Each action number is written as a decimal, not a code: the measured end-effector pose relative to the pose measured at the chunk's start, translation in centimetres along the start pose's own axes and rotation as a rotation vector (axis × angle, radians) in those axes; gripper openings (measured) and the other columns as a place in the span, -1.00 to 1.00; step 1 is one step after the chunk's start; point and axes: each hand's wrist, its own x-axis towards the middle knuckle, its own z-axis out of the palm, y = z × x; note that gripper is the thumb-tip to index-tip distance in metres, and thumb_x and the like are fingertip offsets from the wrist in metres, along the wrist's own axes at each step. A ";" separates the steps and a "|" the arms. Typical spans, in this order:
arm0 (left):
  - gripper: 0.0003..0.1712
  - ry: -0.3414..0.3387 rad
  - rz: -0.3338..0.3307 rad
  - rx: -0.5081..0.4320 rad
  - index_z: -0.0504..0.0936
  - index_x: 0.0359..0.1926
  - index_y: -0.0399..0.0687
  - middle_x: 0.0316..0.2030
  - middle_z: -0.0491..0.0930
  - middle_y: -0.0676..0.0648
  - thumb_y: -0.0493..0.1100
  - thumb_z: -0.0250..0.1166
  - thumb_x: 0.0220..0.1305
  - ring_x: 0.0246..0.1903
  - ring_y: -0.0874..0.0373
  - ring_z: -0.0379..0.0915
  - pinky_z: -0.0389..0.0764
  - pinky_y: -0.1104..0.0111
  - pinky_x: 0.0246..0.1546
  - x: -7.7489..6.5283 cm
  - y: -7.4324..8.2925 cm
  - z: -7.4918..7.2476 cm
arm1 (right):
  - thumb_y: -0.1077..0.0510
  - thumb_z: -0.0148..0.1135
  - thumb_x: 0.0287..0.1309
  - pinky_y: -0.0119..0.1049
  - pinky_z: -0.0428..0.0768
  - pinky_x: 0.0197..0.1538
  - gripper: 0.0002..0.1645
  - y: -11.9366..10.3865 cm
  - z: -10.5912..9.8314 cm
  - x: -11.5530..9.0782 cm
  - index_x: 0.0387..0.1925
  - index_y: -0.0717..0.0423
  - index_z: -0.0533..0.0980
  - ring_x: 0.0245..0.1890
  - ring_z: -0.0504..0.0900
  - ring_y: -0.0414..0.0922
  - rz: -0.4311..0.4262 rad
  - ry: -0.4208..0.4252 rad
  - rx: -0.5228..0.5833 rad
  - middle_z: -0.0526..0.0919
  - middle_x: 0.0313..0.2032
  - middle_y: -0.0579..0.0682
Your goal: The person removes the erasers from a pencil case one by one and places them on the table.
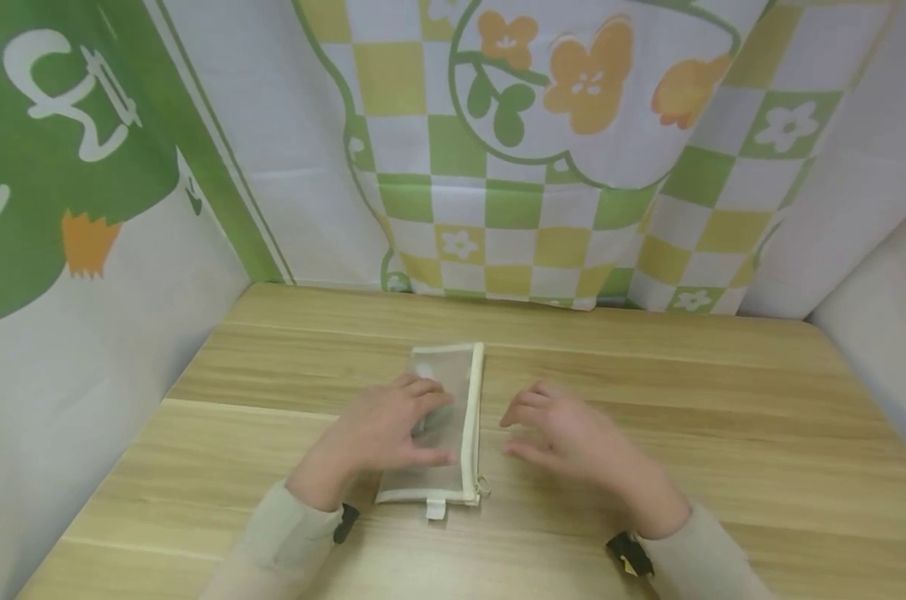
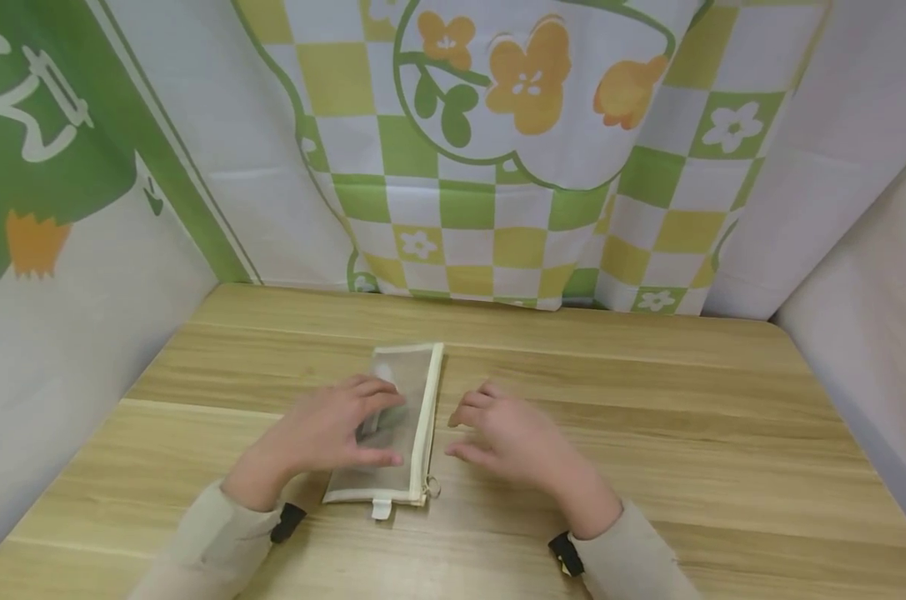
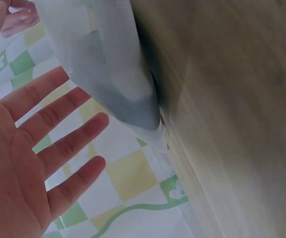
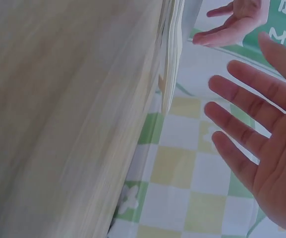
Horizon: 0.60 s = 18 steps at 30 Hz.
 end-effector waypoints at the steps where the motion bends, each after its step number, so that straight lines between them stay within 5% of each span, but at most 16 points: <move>1: -0.09 -0.001 0.001 -0.001 0.57 0.23 -0.02 0.22 0.54 -0.07 0.50 0.28 0.04 0.20 -0.03 0.44 0.62 0.04 0.00 0.0 0.0 0.1 | -0.03 0.35 0.18 -0.25 0.63 0.01 -0.67 -0.1 0.1 0.1 -0.13 0.09 0.66 -0.07 0.59 -0.15 -0.006 -0.016 0.009 0.70 -0.16 -0.11; 7: -0.15 0.001 0.019 0.038 0.65 0.09 0.00 0.10 0.58 -0.01 0.49 0.35 -0.05 0.04 0.07 0.47 0.60 0.26 -0.19 -0.2 0.3 0.2 | -0.06 0.35 0.18 -0.29 0.60 0.02 -0.70 -0.9 0.7 0.7 -0.15 0.03 0.67 -0.09 0.58 -0.19 -0.023 -0.095 0.011 0.71 -0.19 -0.15; 18: -0.08 -0.036 -0.025 0.058 0.62 0.15 0.01 0.19 0.54 -0.02 0.47 0.43 -0.15 0.18 0.03 0.41 0.61 0.14 0.03 -0.5 0.7 0.3 | -0.05 0.35 0.16 -0.35 0.56 -0.08 -0.72 -2.2 1.5 1.7 -0.17 -0.01 0.70 -0.16 0.54 -0.22 0.023 -0.248 0.027 0.73 -0.20 -0.20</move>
